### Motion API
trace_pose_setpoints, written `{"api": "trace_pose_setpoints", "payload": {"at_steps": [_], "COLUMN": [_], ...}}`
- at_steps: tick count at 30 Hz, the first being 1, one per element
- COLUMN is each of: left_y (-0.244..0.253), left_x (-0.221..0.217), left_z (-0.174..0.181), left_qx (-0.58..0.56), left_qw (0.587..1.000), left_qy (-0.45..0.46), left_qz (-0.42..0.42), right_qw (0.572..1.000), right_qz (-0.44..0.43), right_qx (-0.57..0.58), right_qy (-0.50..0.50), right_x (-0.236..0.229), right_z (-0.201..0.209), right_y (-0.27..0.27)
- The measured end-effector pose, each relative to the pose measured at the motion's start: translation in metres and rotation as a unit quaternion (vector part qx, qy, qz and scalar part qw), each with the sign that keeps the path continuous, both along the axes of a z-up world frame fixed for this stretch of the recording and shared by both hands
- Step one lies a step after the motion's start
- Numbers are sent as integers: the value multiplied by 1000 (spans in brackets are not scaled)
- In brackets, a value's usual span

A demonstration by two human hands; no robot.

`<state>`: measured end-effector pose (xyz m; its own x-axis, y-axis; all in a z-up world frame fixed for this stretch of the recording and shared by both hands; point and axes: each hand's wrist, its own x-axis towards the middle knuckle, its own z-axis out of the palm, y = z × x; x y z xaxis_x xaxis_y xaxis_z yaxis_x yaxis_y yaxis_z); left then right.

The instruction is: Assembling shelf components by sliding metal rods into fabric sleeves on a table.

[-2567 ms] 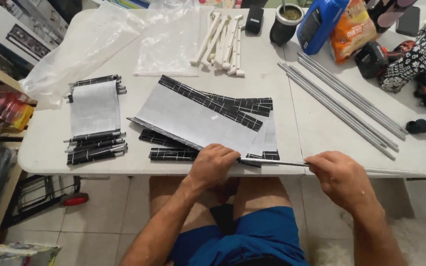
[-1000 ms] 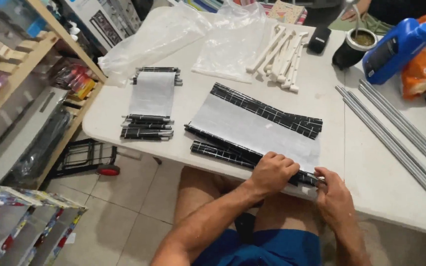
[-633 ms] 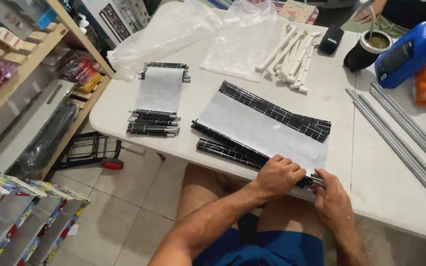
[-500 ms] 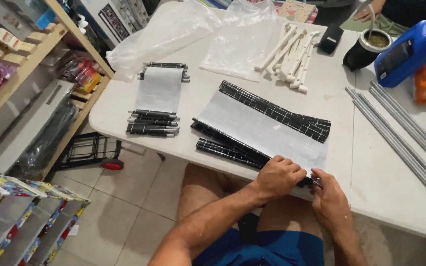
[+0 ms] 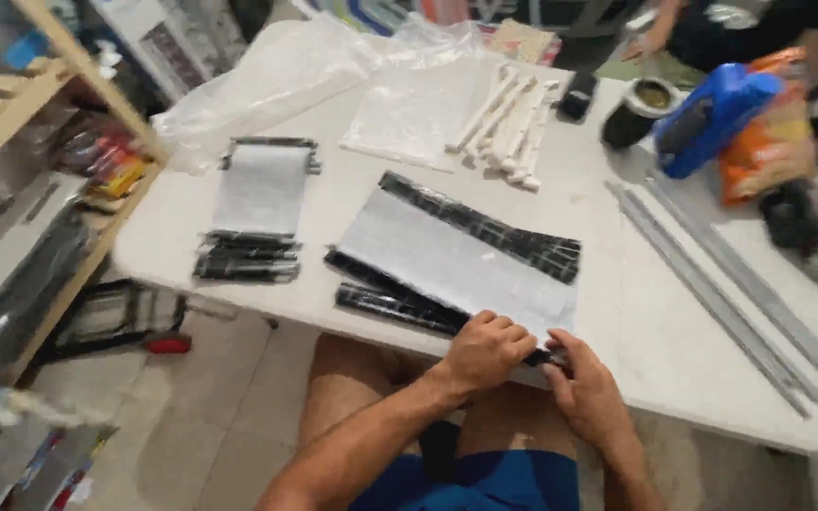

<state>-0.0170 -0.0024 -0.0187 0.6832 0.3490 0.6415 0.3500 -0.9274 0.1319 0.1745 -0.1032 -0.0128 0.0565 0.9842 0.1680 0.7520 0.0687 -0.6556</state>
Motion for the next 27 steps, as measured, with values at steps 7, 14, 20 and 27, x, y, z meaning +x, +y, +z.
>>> {"api": "trace_pose_setpoints", "payload": {"at_steps": [7, 14, 20, 27], "left_y": [13, 17, 41, 95], "left_x": [-32, -60, -32, 47], "left_z": [-48, -21, -11, 2], "left_qx": [-33, -129, -178, -183], "left_qw": [997, 981, 977, 975], "left_qy": [71, 142, 116, 90], "left_qz": [-21, -9, 26, 93], "right_qw": [986, 885, 891, 888], "right_qz": [-163, -326, -325, -305], "right_qx": [-6, -17, -47, 11], "right_qy": [-33, -333, -313, -343], "right_x": [122, 211, 198, 211], "right_z": [9, -26, -10, -31], "right_y": [20, 33, 35, 34]}}
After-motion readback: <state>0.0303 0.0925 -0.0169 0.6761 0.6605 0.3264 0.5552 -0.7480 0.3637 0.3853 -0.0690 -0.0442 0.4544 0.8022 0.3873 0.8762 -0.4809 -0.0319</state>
